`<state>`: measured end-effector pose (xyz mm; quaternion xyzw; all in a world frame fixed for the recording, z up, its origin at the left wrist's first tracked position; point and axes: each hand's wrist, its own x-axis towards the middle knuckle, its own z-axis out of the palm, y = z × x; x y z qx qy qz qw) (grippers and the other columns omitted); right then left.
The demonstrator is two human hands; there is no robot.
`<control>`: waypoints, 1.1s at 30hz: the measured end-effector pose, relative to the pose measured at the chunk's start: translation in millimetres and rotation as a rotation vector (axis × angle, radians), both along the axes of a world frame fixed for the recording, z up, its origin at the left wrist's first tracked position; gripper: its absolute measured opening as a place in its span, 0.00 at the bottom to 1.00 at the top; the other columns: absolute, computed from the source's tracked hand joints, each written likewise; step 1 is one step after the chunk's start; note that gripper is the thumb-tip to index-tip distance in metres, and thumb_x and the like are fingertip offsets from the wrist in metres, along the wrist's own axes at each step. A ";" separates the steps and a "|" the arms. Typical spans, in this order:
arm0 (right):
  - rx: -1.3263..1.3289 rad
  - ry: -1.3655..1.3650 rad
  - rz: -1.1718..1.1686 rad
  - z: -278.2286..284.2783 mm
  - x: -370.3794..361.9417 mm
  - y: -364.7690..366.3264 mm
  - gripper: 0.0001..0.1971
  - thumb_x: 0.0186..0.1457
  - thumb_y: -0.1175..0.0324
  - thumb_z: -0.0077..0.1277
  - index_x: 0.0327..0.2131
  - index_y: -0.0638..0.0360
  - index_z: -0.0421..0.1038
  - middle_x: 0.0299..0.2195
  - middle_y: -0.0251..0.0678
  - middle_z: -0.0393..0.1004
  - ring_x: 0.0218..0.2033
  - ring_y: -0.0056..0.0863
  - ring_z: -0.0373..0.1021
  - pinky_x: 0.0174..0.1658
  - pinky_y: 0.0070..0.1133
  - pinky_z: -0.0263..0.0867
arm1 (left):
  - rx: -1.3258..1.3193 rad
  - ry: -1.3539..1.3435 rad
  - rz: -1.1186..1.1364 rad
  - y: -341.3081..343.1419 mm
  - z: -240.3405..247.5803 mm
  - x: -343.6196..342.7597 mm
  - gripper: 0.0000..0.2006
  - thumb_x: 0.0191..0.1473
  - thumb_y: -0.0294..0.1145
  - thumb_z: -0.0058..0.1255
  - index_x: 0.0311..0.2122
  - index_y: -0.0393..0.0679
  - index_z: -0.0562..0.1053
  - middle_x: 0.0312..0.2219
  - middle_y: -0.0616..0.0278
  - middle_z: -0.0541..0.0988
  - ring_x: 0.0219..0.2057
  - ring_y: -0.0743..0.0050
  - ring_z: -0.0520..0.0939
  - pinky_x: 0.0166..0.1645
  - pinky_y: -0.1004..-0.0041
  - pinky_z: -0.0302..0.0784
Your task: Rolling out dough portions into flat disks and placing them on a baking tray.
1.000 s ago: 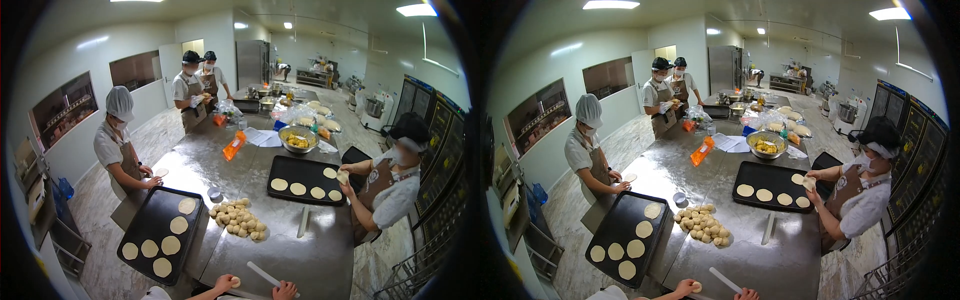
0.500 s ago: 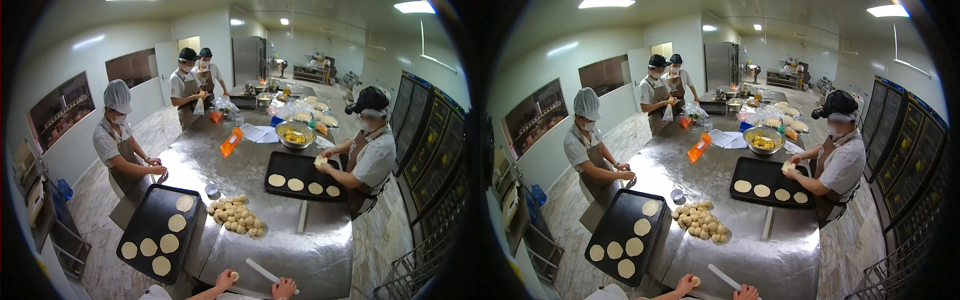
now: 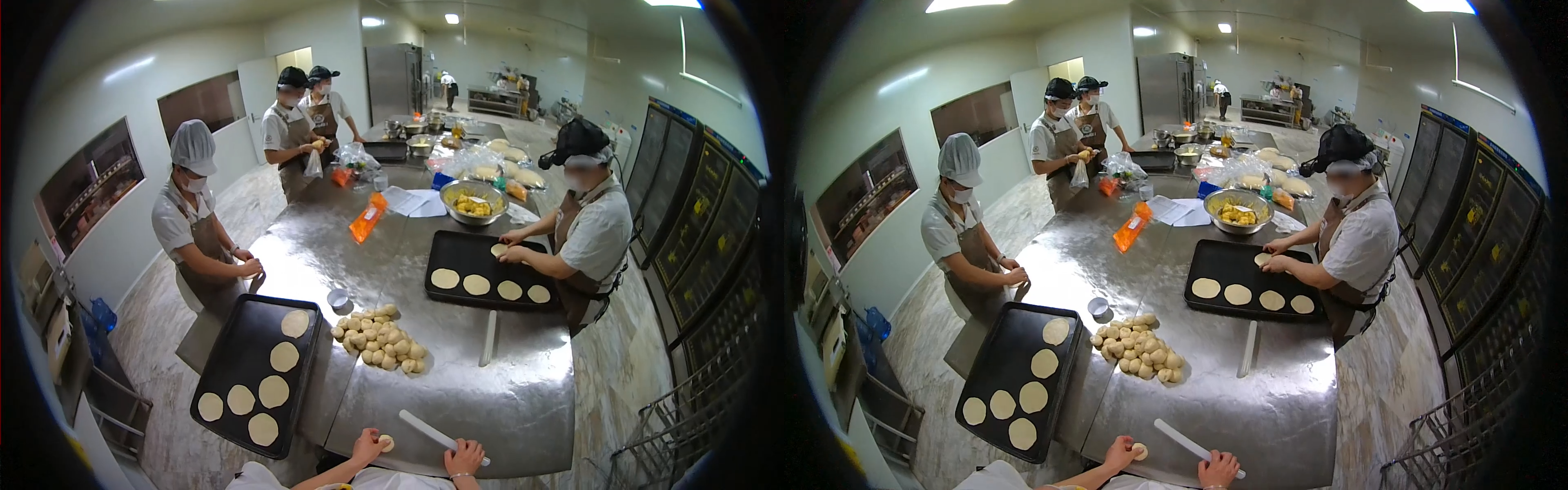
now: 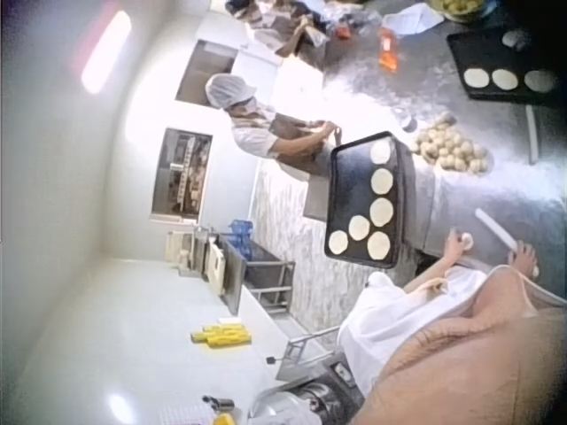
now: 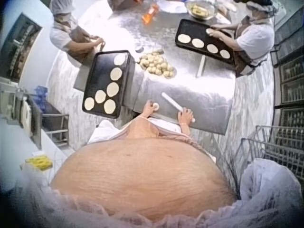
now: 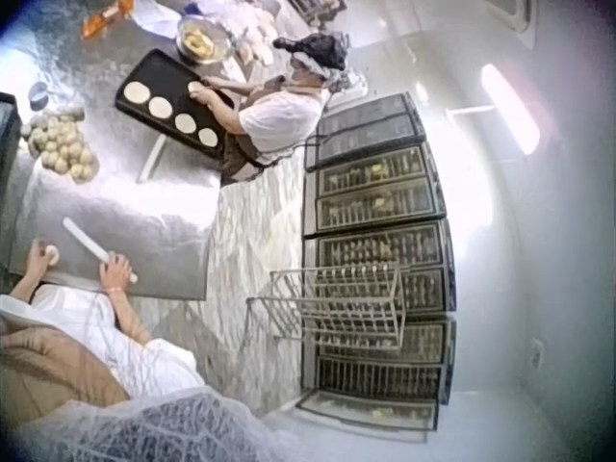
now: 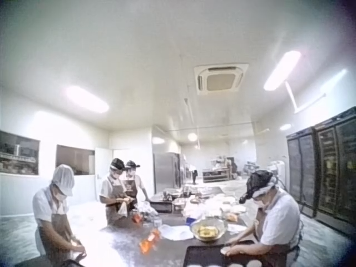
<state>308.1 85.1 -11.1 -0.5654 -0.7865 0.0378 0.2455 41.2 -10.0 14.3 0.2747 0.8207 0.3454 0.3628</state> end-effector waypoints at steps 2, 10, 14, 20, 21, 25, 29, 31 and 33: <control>-0.016 -0.002 -0.011 -1.7 -0.5 1.1 0.16 0.39 0.60 0.59 0.35 0.50 0.75 0.36 0.39 0.68 0.40 0.43 0.66 0.45 0.39 0.60 | -0.021 0.010 -0.020 0.3 -4.4 -0.4 0.24 0.53 0.46 0.66 0.47 0.39 0.77 0.36 0.57 0.86 0.37 0.67 0.86 0.45 0.68 0.80; -0.080 -0.030 -0.029 -0.6 0.3 1.1 0.15 0.41 0.59 0.59 0.36 0.48 0.75 0.37 0.38 0.68 0.42 0.43 0.66 0.47 0.39 0.60 | -0.069 -0.013 -0.195 2.7 5.9 -1.6 0.20 0.53 0.44 0.65 0.44 0.40 0.80 0.36 0.59 0.86 0.39 0.69 0.86 0.45 0.69 0.80; -0.093 -0.033 -0.031 -11.9 2.5 3.3 0.15 0.41 0.59 0.59 0.36 0.48 0.76 0.37 0.38 0.68 0.42 0.42 0.66 0.47 0.40 0.60 | -0.028 0.064 -0.208 3.6 -10.2 -4.7 0.18 0.56 0.41 0.62 0.46 0.38 0.79 0.38 0.57 0.86 0.40 0.70 0.86 0.45 0.69 0.80; -0.098 -0.026 -0.029 -9.6 1.7 4.1 0.15 0.41 0.59 0.59 0.36 0.47 0.75 0.37 0.39 0.69 0.42 0.43 0.66 0.47 0.40 0.60 | 0.011 -0.483 0.146 18.3 -32.9 -13.6 0.14 0.61 0.32 0.52 0.50 0.40 0.74 0.40 0.56 0.82 0.38 0.63 0.85 0.41 0.69 0.81; -0.091 -0.024 -0.028 -9.1 2.0 3.8 0.15 0.41 0.60 0.59 0.35 0.47 0.75 0.37 0.39 0.69 0.42 0.43 0.66 0.46 0.40 0.60 | 0.021 -0.608 0.260 19.6 -30.3 -13.5 0.13 0.61 0.31 0.51 0.50 0.40 0.74 0.40 0.56 0.81 0.36 0.64 0.84 0.40 0.69 0.82; -0.074 -0.021 -0.029 -12.5 3.1 4.5 0.15 0.40 0.60 0.59 0.35 0.48 0.75 0.36 0.39 0.68 0.41 0.43 0.66 0.46 0.40 0.60 | -0.001 -0.739 0.295 21.7 -18.4 -15.8 0.12 0.63 0.31 0.51 0.49 0.39 0.73 0.40 0.59 0.80 0.34 0.70 0.83 0.38 0.70 0.84; -0.063 -0.029 -0.027 -13.7 2.5 5.6 0.15 0.40 0.60 0.59 0.35 0.47 0.75 0.36 0.38 0.68 0.41 0.43 0.66 0.46 0.40 0.61 | 0.074 -0.643 0.245 21.1 -17.4 -9.3 0.14 0.63 0.35 0.55 0.48 0.37 0.73 0.39 0.60 0.81 0.35 0.73 0.83 0.39 0.72 0.84; -0.049 -0.039 -0.028 -12.6 2.6 5.9 0.15 0.39 0.59 0.59 0.35 0.47 0.75 0.36 0.39 0.67 0.41 0.43 0.65 0.46 0.40 0.61 | 0.081 -0.636 0.218 19.5 -12.8 -7.6 0.16 0.62 0.37 0.58 0.49 0.36 0.74 0.39 0.60 0.81 0.36 0.75 0.83 0.39 0.75 0.83; -0.183 -0.094 -0.009 3.0 -2.8 15.0 0.15 0.42 0.56 0.60 0.34 0.52 0.76 0.35 0.42 0.73 0.41 0.45 0.70 0.45 0.41 0.65 | 0.077 -0.630 0.204 16.2 -7.7 -7.0 0.17 0.62 0.36 0.59 0.49 0.36 0.74 0.39 0.60 0.81 0.36 0.75 0.83 0.40 0.75 0.83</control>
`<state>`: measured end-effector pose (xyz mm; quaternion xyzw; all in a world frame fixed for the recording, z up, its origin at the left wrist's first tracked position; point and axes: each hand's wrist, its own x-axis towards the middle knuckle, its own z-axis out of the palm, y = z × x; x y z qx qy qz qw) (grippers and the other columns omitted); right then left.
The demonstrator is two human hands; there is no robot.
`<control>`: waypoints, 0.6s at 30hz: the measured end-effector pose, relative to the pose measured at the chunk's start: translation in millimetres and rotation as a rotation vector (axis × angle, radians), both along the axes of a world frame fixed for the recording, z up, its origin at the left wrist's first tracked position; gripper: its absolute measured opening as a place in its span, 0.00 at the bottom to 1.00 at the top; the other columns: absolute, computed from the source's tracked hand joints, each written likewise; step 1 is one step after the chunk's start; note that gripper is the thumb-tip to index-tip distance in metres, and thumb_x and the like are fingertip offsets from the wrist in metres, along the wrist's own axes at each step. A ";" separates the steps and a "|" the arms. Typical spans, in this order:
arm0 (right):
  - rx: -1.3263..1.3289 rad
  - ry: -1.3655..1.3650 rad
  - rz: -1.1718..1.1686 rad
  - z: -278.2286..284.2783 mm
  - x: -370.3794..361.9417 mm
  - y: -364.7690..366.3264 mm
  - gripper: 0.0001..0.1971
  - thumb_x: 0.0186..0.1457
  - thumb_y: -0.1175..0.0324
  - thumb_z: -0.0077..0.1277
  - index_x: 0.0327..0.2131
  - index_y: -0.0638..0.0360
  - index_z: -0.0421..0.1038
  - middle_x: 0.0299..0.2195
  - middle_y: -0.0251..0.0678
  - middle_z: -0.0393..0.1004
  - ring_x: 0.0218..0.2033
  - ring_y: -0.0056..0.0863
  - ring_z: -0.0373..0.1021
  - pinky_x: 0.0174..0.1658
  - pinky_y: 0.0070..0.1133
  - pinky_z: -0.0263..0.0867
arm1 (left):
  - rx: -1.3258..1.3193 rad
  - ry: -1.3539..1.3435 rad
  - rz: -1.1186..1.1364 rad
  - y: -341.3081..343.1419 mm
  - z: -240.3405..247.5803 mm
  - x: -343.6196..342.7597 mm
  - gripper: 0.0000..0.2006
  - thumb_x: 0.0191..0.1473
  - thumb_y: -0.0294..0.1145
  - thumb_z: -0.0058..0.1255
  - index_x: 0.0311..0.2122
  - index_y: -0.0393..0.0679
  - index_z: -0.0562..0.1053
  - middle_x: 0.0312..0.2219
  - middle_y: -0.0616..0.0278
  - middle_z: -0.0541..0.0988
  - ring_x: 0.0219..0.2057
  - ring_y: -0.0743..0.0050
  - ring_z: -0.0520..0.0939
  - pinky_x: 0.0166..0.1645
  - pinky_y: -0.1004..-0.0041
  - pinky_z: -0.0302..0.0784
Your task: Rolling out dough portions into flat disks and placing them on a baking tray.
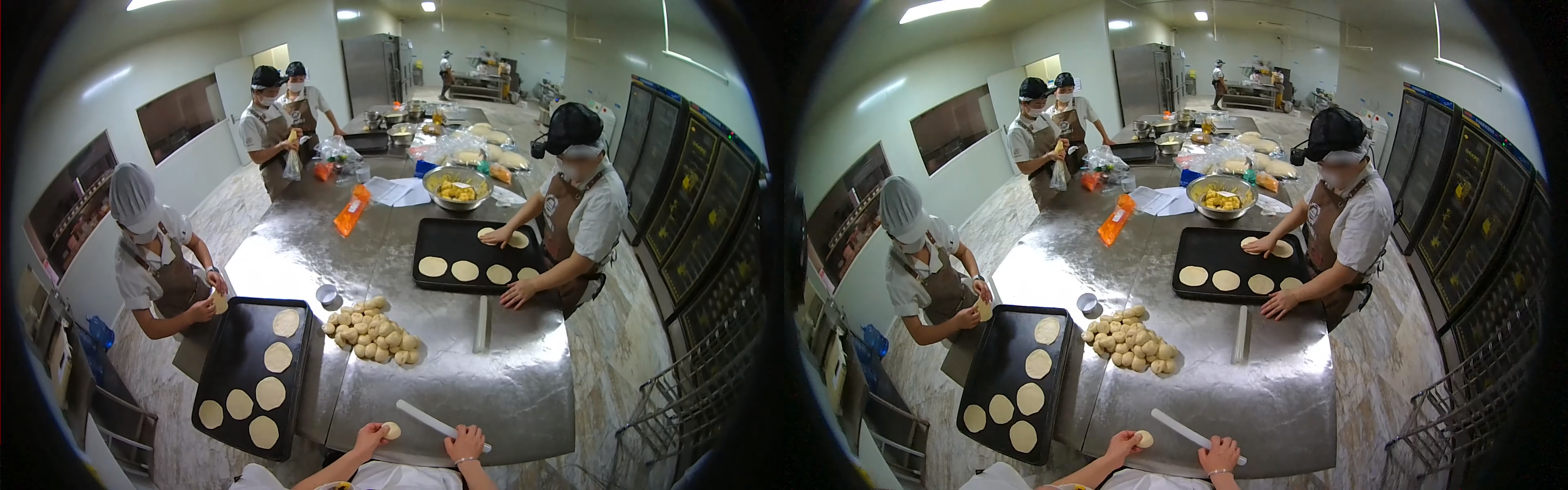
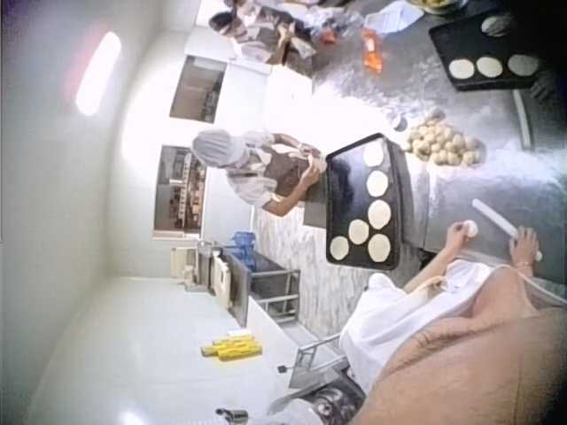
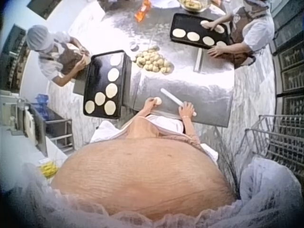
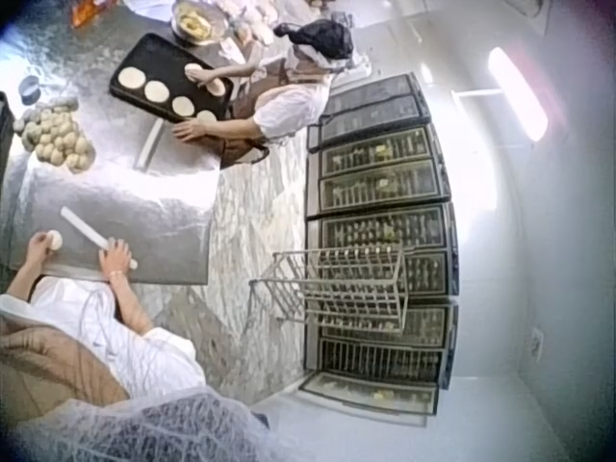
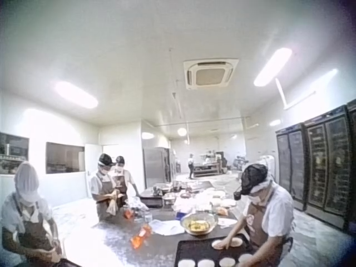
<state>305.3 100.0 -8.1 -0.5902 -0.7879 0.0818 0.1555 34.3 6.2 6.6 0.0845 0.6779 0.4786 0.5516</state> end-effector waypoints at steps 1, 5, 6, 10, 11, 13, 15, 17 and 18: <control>0.001 -0.002 -0.007 1.5 0.2 9.2 0.15 0.42 0.56 0.60 0.34 0.52 0.76 0.35 0.42 0.73 0.41 0.45 0.70 0.45 0.41 0.65 | 0.006 0.004 -0.028 1.1 3.2 3.4 0.17 0.62 0.36 0.59 0.50 0.35 0.74 0.40 0.60 0.81 0.37 0.75 0.83 0.41 0.75 0.82; -0.576 0.063 0.033 9.5 -16.0 30.2 0.25 0.49 0.43 0.61 0.35 0.58 0.77 0.32 0.45 0.81 0.36 0.46 0.78 0.42 0.39 0.71 | 0.061 0.051 -0.090 5.6 4.4 17.9 0.17 0.61 0.36 0.59 0.49 0.34 0.75 0.39 0.58 0.82 0.38 0.74 0.84 0.41 0.74 0.83; -0.624 0.181 0.071 17.8 -25.8 30.1 0.28 0.49 0.40 0.62 0.35 0.60 0.78 0.31 0.46 0.82 0.35 0.46 0.79 0.41 0.37 0.73 | 0.065 0.115 -0.125 6.5 0.6 20.5 0.17 0.61 0.36 0.59 0.48 0.33 0.76 0.40 0.58 0.83 0.38 0.74 0.84 0.41 0.73 0.83; -0.846 0.465 0.142 58.6 -60.1 14.2 0.30 0.45 0.40 0.65 0.35 0.61 0.78 0.31 0.45 0.81 0.35 0.44 0.79 0.41 0.34 0.73 | 0.085 0.213 -0.186 11.6 7.1 35.9 0.16 0.61 0.35 0.59 0.47 0.33 0.77 0.40 0.58 0.83 0.39 0.75 0.84 0.41 0.72 0.83; -0.833 0.559 0.125 59.2 -65.9 9.1 0.28 0.44 0.42 0.67 0.34 0.61 0.78 0.31 0.45 0.81 0.35 0.43 0.79 0.40 0.33 0.73 | 0.083 0.213 -0.188 15.3 17.5 39.5 0.16 0.61 0.35 0.59 0.47 0.33 0.77 0.40 0.58 0.83 0.39 0.75 0.84 0.41 0.72 0.83; -0.823 0.653 0.109 63.7 -71.1 4.1 0.27 0.43 0.44 0.68 0.34 0.60 0.78 0.31 0.45 0.81 0.34 0.41 0.79 0.40 0.33 0.73 | 0.041 0.336 -0.310 18.0 36.9 43.5 0.17 0.64 0.37 0.56 0.51 0.35 0.76 0.39 0.62 0.83 0.38 0.74 0.82 0.43 0.74 0.79; -0.693 0.487 0.081 71.8 -75.3 3.6 0.25 0.42 0.48 0.69 0.33 0.60 0.77 0.30 0.42 0.81 0.33 0.39 0.79 0.39 0.32 0.73 | 0.064 0.265 -0.324 14.1 46.0 38.0 0.17 0.64 0.37 0.56 0.52 0.36 0.75 0.41 0.61 0.82 0.40 0.74 0.82 0.44 0.73 0.78; -0.716 0.539 0.064 67.9 -74.5 2.8 0.24 0.42 0.50 0.70 0.33 0.60 0.77 0.30 0.42 0.81 0.33 0.38 0.79 0.39 0.31 0.73 | 0.096 0.194 -0.340 9.8 46.2 32.9 0.18 0.64 0.37 0.56 0.53 0.37 0.75 0.42 0.61 0.82 0.41 0.74 0.82 0.46 0.73 0.78; -0.740 0.591 0.047 65.0 -73.8 2.2 0.23 0.41 0.51 0.70 0.33 0.60 0.77 0.30 0.42 0.81 0.33 0.38 0.79 0.39 0.31 0.74 | 0.135 0.063 -0.302 6.0 44.3 30.2 0.20 0.65 0.40 0.54 0.55 0.37 0.73 0.45 0.60 0.81 0.43 0.73 0.81 0.48 0.72 0.78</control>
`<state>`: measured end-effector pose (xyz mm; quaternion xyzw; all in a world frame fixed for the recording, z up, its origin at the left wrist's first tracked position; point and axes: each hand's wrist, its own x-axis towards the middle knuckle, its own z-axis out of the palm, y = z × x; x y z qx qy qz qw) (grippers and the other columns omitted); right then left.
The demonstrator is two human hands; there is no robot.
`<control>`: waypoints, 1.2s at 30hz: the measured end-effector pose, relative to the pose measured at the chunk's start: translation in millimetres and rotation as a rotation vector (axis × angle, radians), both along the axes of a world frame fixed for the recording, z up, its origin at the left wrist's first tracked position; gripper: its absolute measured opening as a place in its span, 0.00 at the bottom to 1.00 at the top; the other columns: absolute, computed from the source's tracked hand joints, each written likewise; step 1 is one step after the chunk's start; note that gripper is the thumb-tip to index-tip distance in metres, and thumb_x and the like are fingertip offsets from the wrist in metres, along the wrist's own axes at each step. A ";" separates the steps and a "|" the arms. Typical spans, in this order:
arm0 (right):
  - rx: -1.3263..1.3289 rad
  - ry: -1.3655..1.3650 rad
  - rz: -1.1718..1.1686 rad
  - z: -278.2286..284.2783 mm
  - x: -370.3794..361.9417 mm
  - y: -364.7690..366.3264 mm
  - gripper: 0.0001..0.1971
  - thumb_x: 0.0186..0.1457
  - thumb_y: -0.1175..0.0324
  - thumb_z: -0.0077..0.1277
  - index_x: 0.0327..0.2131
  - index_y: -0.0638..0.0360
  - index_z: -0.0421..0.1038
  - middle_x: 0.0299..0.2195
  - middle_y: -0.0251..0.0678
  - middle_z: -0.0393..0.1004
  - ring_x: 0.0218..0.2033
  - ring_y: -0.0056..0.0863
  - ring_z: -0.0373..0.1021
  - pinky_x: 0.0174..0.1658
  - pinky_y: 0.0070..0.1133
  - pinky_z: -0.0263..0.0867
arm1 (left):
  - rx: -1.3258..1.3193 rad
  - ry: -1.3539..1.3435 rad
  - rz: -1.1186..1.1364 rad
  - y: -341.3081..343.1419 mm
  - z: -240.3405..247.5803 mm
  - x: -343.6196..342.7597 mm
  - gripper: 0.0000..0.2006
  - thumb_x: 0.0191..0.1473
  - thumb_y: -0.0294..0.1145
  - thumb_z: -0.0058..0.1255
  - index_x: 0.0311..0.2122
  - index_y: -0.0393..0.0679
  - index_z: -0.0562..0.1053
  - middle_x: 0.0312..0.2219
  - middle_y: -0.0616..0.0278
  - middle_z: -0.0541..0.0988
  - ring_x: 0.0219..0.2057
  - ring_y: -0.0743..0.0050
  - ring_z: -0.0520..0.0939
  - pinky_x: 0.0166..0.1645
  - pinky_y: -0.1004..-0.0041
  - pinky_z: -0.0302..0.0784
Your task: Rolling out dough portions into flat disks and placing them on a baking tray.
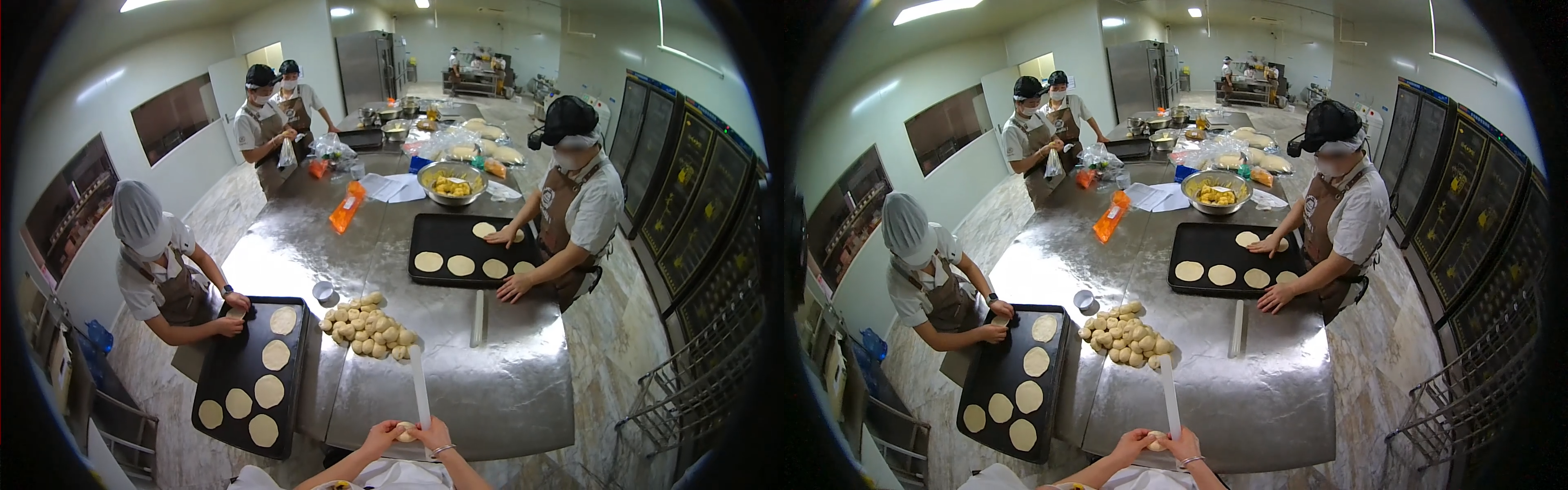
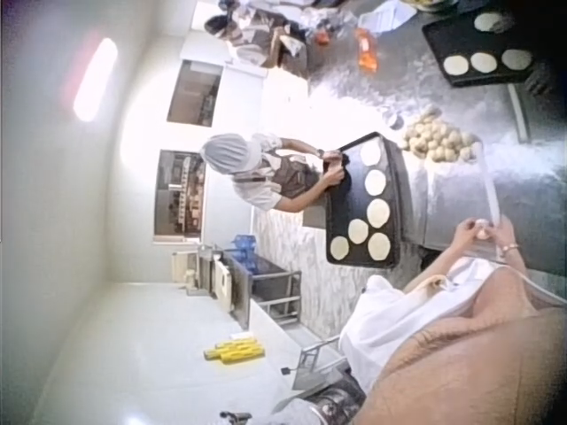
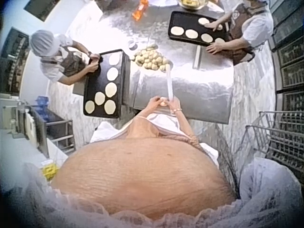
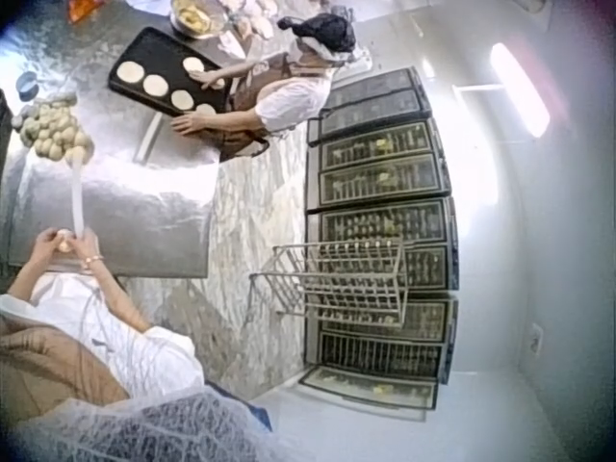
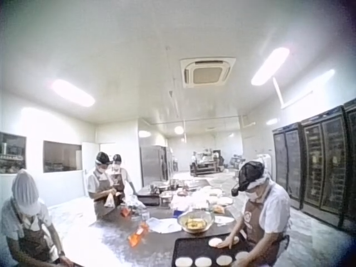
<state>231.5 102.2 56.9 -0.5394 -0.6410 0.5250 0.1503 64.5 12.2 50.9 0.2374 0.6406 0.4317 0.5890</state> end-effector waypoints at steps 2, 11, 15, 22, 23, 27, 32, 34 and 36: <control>-0.078 0.080 -0.072 -7.1 -0.1 -3.8 0.23 0.41 0.52 0.70 0.33 0.60 0.77 0.30 0.42 0.81 0.34 0.39 0.79 0.40 0.31 0.74 | 0.015 -0.139 0.019 -1.6 12.2 0.6 0.22 0.67 0.44 0.52 0.57 0.38 0.72 0.47 0.60 0.81 0.45 0.72 0.81 0.50 0.71 0.78; 0.006 0.095 -0.084 -16.6 -24.0 -21.4 0.22 0.44 0.54 0.69 0.34 0.62 0.76 0.28 0.43 0.80 0.32 0.38 0.79 0.38 0.33 0.74 | -0.145 -0.305 0.287 6.0 -27.0 13.1 0.33 0.67 0.61 0.41 0.53 0.33 0.73 0.42 0.55 0.81 0.41 0.65 0.84 0.45 0.64 0.82; -0.132 0.169 -0.067 0.4 -21.9 -21.7 0.24 0.45 0.51 0.69 0.34 0.64 0.75 0.28 0.42 0.79 0.28 0.32 0.79 0.32 0.30 0.74 | -0.111 0.250 0.351 11.5 -1.6 18.7 0.29 0.65 0.57 0.48 0.33 0.33 0.79 0.26 0.58 0.81 0.27 0.65 0.81 0.35 0.65 0.77; -0.127 0.198 -0.071 8.7 -17.4 -22.8 0.26 0.46 0.55 0.72 0.35 0.67 0.71 0.25 0.38 0.76 0.21 0.24 0.76 0.24 0.25 0.73 | 0.069 0.689 0.239 9.7 22.9 19.0 0.24 0.61 0.52 0.55 0.30 0.36 0.79 0.20 0.52 0.78 0.23 0.67 0.77 0.30 0.62 0.72; -0.119 0.181 -0.050 11.1 -17.1 -23.0 0.27 0.45 0.54 0.72 0.35 0.67 0.71 0.25 0.38 0.76 0.21 0.24 0.76 0.24 0.24 0.73 | 0.066 0.689 0.241 9.3 21.4 21.3 0.24 0.61 0.52 0.55 0.30 0.36 0.79 0.20 0.52 0.78 0.23 0.67 0.77 0.30 0.62 0.72; -0.136 0.181 -0.067 29.8 -18.2 -23.3 0.29 0.44 0.49 0.71 0.36 0.64 0.72 0.27 0.39 0.77 0.24 0.27 0.76 0.27 0.26 0.73 | 0.049 0.605 0.244 7.1 4.9 21.8 0.25 0.63 0.52 0.53 0.30 0.35 0.79 0.21 0.54 0.80 0.23 0.67 0.78 0.31 0.63 0.73; -0.062 0.105 -0.099 3.8 -14.9 -21.7 0.26 0.44 0.54 0.70 0.37 0.64 0.71 0.30 0.43 0.78 0.28 0.34 0.78 0.32 0.31 0.74 | -0.044 0.162 0.401 1.4 -23.4 16.8 0.27 0.67 0.56 0.47 0.37 0.37 0.79 0.30 0.59 0.84 0.29 0.66 0.81 0.36 0.63 0.77; -0.011 -0.010 -0.098 -3.5 -10.6 -21.4 0.27 0.44 0.52 0.69 0.39 0.62 0.71 0.32 0.45 0.79 0.34 0.41 0.79 0.39 0.35 0.74 | -0.254 -0.422 0.555 3.4 12.4 13.1 0.30 0.67 0.62 0.39 0.49 0.41 0.76 0.40 0.61 0.82 0.36 0.69 0.83 0.41 0.66 0.81; 0.096 -0.006 -0.154 -5.1 -10.3 -23.3 0.26 0.43 0.53 0.68 0.39 0.62 0.71 0.34 0.47 0.79 0.38 0.48 0.78 0.44 0.39 0.72 | -0.253 -0.427 0.425 -5.5 -21.5 9.9 0.30 0.67 0.62 0.39 0.52 0.42 0.74 0.43 0.60 0.81 0.40 0.69 0.83 0.45 0.66 0.81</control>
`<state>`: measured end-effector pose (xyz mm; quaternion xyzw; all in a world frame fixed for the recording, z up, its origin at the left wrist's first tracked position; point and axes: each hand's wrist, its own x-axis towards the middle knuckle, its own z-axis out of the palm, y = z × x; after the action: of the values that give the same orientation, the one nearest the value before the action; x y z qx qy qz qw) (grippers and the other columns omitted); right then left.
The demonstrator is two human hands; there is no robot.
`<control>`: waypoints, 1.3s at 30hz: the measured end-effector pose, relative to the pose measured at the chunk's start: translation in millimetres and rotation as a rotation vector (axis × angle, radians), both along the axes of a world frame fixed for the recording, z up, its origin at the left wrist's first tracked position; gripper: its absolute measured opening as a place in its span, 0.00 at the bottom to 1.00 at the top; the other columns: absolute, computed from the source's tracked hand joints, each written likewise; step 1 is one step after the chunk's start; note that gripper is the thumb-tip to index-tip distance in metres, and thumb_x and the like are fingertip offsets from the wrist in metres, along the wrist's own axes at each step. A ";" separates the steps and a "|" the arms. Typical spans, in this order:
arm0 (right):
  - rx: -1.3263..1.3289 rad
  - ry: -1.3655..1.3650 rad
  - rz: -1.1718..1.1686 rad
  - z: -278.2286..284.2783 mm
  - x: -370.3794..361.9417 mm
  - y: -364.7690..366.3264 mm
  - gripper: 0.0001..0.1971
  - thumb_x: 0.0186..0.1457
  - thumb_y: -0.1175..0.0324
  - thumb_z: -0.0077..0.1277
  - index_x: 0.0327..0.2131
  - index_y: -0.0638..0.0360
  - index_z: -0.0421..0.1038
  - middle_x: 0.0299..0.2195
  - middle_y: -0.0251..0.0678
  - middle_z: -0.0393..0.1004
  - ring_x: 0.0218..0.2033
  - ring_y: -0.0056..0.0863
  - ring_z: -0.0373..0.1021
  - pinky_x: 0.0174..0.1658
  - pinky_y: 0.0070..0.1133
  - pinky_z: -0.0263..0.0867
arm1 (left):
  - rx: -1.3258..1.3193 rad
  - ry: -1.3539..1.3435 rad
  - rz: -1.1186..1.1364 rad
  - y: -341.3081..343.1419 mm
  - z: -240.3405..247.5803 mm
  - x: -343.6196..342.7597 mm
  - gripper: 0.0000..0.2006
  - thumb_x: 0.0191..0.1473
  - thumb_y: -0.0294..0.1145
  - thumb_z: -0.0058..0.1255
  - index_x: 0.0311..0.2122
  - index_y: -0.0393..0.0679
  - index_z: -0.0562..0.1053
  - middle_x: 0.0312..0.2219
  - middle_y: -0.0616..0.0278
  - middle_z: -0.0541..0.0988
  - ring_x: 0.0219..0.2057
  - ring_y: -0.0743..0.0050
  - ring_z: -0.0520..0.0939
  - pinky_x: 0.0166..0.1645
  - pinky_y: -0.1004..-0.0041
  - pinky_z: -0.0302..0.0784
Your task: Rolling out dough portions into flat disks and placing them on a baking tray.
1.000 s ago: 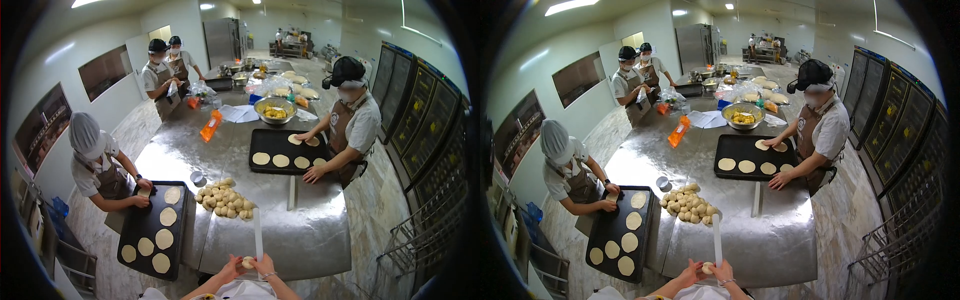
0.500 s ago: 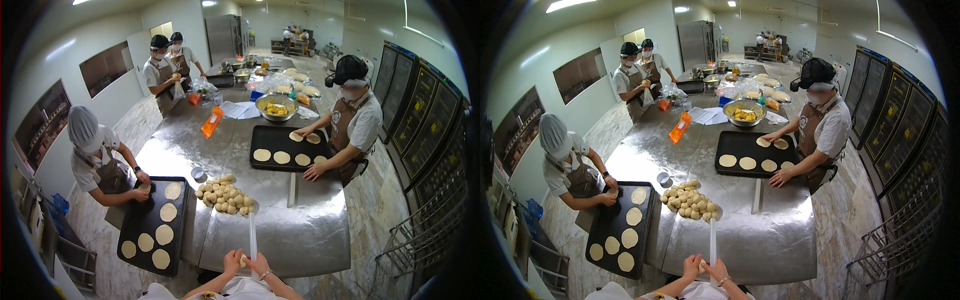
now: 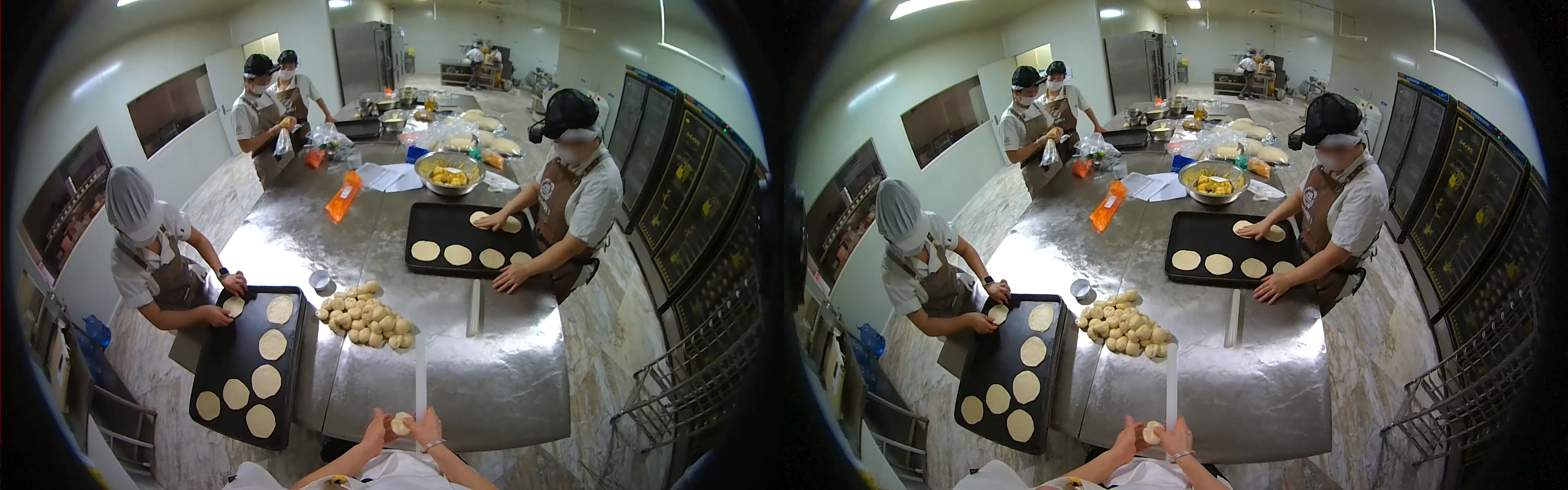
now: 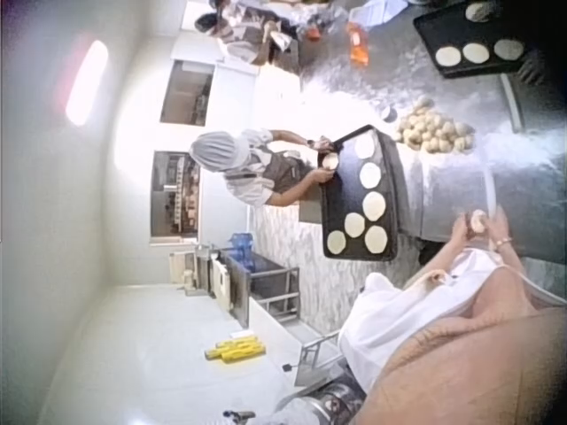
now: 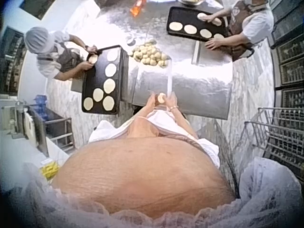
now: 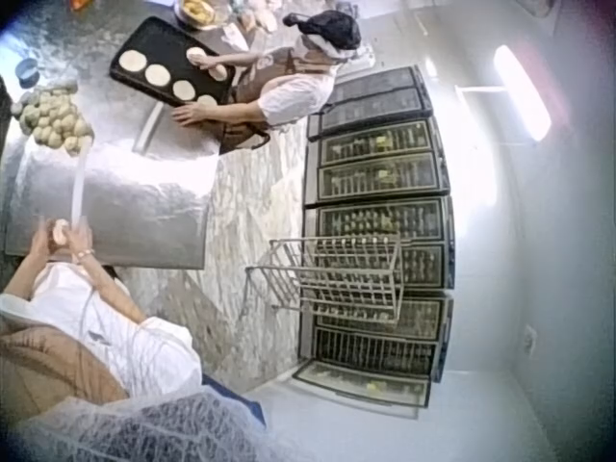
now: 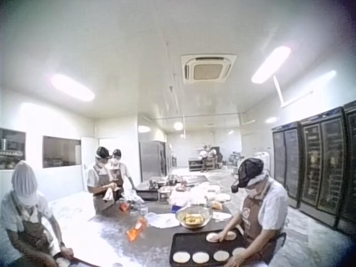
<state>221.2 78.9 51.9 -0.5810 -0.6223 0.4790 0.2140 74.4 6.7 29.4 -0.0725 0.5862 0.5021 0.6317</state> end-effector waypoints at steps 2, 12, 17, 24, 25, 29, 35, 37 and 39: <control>0.005 -0.011 -0.005 3.1 -1.9 1.6 0.27 0.43 0.53 0.68 0.40 0.62 0.71 0.34 0.48 0.80 0.38 0.49 0.78 0.44 0.40 0.72 | 0.027 -0.020 -0.137 -7.8 -5.8 5.1 0.30 0.67 0.61 0.39 0.55 0.43 0.72 0.45 0.59 0.80 0.44 0.68 0.83 0.48 0.66 0.81; -0.141 0.110 0.124 -9.2 -3.3 7.3 0.27 0.47 0.55 0.70 0.37 0.68 0.70 0.32 0.43 0.78 0.29 0.28 0.79 0.26 0.27 0.75 | 0.144 -0.159 0.186 -8.2 -2.0 10.8 0.15 0.69 0.44 0.47 0.50 0.43 0.73 0.41 0.64 0.79 0.40 0.74 0.81 0.43 0.74 0.77; -0.486 0.486 0.158 -20.6 10.7 10.2 0.25 0.49 0.55 0.70 0.38 0.67 0.71 0.33 0.38 0.78 0.34 0.26 0.79 0.34 0.26 0.76 | 0.194 0.159 0.030 -15.6 -8.4 -7.6 0.14 0.68 0.42 0.50 0.47 0.42 0.74 0.41 0.64 0.81 0.39 0.75 0.81 0.42 0.73 0.77; -0.249 0.223 0.256 -40.6 15.4 18.0 0.27 0.47 0.54 0.72 0.39 0.65 0.72 0.36 0.39 0.78 0.35 0.26 0.76 0.39 0.25 0.74 | 0.217 0.338 -0.361 -19.1 0.7 0.3 0.15 0.67 0.42 0.53 0.47 0.40 0.76 0.38 0.67 0.81 0.37 0.80 0.80 0.43 0.76 0.77; -0.251 0.228 0.256 -35.1 13.9 18.9 0.27 0.47 0.54 0.72 0.39 0.65 0.72 0.36 0.39 0.78 0.35 0.26 0.76 0.39 0.25 0.74 | 0.206 0.267 -0.330 -19.9 2.0 4.5 0.15 0.66 0.42 0.53 0.48 0.40 0.77 0.38 0.68 0.80 0.36 0.82 0.80 0.42 0.77 0.77; -0.142 0.194 0.200 -30.1 10.2 18.6 0.27 0.45 0.53 0.72 0.38 0.64 0.72 0.35 0.42 0.79 0.36 0.33 0.77 0.41 0.31 0.73 | 0.093 -0.011 -0.229 -23.3 5.3 1.0 0.25 0.69 0.54 0.42 0.53 0.39 0.73 0.42 0.63 0.81 0.43 0.74 0.81 0.48 0.68 0.78; -0.060 0.115 0.133 -32.5 -6.1 11.1 0.25 0.46 0.52 0.69 0.38 0.63 0.72 0.35 0.48 0.80 0.38 0.43 0.79 0.42 0.35 0.73 | 0.123 -0.071 -0.181 -34.5 -7.7 13.7 0.28 0.69 0.56 0.39 0.57 0.39 0.68 0.48 0.57 0.79 0.44 0.68 0.82 0.49 0.65 0.79; -0.054 0.075 0.121 -32.8 -11.4 7.7 0.25 0.47 0.53 0.69 0.38 0.63 0.72 0.35 0.48 0.80 0.39 0.44 0.79 0.42 0.36 0.73 | 0.122 -0.066 -0.122 -38.1 -19.8 13.9 0.23 0.69 0.50 0.45 0.54 0.39 0.69 0.46 0.55 0.79 0.43 0.68 0.82 0.47 0.66 0.79; 0.012 0.034 0.135 -36.7 -15.5 6.4 0.23 0.47 0.56 0.69 0.34 0.63 0.70 0.34 0.44 0.78 0.33 0.38 0.77 0.39 0.34 0.73 | 0.194 -0.045 0.149 -43.0 -27.4 10.4 0.18 0.67 0.43 0.51 0.50 0.38 0.70 0.43 0.57 0.80 0.41 0.69 0.82 0.45 0.67 0.79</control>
<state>205.7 85.3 15.2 -0.5281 -0.6592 0.4985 0.1949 84.7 -36.3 2.0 -0.0657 0.5136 0.6003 0.6095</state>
